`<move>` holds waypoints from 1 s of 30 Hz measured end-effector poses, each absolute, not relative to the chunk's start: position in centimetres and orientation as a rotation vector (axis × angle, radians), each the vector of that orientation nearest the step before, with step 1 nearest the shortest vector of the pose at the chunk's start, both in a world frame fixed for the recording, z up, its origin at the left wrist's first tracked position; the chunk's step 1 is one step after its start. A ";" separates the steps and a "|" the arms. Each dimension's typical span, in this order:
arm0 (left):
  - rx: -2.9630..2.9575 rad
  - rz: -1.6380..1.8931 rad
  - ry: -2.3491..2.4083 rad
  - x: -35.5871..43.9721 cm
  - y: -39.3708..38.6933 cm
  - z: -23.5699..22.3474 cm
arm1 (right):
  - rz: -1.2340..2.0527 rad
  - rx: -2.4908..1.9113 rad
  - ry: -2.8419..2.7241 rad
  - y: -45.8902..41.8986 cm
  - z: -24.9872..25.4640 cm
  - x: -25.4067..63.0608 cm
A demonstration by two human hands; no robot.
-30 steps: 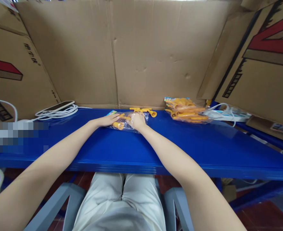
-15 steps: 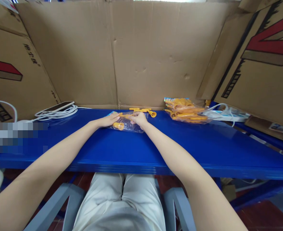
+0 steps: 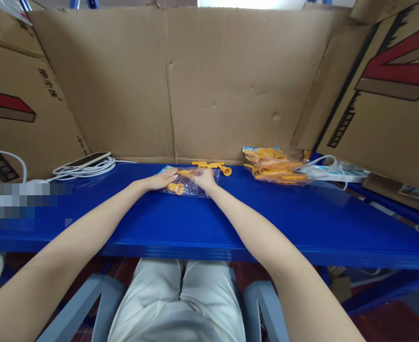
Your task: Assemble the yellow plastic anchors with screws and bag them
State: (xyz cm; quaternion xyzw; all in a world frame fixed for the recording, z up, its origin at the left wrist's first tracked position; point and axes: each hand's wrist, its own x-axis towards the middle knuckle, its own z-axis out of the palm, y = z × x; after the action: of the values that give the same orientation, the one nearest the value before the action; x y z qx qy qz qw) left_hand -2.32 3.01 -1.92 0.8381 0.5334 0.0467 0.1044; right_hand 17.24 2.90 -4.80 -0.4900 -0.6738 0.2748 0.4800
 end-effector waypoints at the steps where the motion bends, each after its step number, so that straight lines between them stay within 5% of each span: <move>1: 2.472 0.136 1.574 -2.4 3.1 -2.0 | 0.674 -1.198 -1.662 2.9 -4.7 17.3; 14: 2.459 0.023 1.572 -2.8 4.1 -2.0 | 0.698 -1.294 -1.956 1.5 -2.8 18.4; 20: 2.490 -0.050 1.576 -3.6 4.6 -1.9 | 0.156 -1.370 -2.321 0.8 -1.4 18.4; 30: 2.401 -0.027 1.820 -7.8 5.8 -1.9 | -0.409 -1.691 -1.826 2.3 0.1 25.2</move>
State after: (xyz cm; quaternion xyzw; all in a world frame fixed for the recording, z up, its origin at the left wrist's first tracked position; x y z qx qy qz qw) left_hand -7.76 5.79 -1.95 0.7952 0.6028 -0.0089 0.0644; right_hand 25.19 2.35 0.13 -0.6384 -0.6897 -0.1544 0.3048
